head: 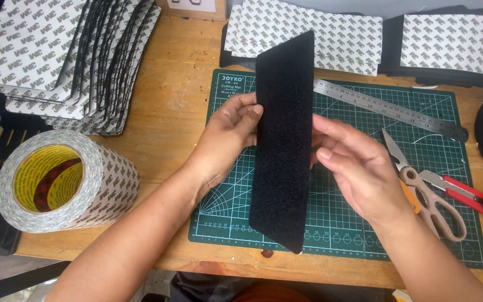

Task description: The person smooths a black fabric piece with an orange plastic tool, then peels the backing from a rectangular adhesive tape and presses it onto the fabric. The person smooths the tape and folds the fabric over the tape to secure it.

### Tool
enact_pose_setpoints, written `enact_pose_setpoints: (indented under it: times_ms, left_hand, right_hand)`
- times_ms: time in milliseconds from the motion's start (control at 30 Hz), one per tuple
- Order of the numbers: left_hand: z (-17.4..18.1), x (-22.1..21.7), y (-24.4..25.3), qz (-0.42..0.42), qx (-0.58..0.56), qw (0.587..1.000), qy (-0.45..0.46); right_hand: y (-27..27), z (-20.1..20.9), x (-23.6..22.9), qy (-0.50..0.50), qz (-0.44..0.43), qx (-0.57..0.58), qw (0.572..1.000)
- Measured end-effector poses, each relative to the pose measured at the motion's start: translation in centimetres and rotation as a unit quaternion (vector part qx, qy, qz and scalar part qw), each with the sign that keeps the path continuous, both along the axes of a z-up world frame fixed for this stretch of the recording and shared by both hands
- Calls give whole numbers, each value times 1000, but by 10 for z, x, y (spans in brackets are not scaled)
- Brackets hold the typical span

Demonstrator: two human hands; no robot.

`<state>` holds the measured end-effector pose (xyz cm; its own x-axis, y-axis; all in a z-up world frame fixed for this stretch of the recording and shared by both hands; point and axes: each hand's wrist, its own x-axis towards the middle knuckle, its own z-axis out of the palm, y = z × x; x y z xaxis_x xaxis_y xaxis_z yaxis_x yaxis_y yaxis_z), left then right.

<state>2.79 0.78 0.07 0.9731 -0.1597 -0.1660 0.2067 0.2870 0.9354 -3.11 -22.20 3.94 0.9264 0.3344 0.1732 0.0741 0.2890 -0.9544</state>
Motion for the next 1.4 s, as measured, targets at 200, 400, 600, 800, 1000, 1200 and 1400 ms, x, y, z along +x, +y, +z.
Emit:
enact_pose_setpoints:
  times_ms: [200, 400, 600, 800, 1000, 1200, 1400]
  left_hand:
    - [4, -6, -7, -46, -9, 999, 11]
    - [8, -8, -8, -76, -10, 997, 15]
    - [14, -11, -7, -95, 6, 995, 16]
    - [11, -10, -6, -91, 14, 996, 13]
    - [18, -11, -6, -87, 26, 996, 18]
    - [14, -8, -4, -43, 20, 999, -11]
    - [16, -2, -1, 50, -36, 997, -55]
  right_hand:
    - [9, 7, -6, -74, 70, -32, 994]
    - [14, 10, -11, -72, 82, -38, 993]
    - [15, 12, -14, -76, 70, -79, 992]
    - [18, 16, -15, -109, 62, -107, 986]
    - [19, 16, -16, -109, 56, -104, 987]
    - [17, 11, -18, -66, 54, -37, 996]
    - [28, 12, -7, 24, -91, -142, 985]
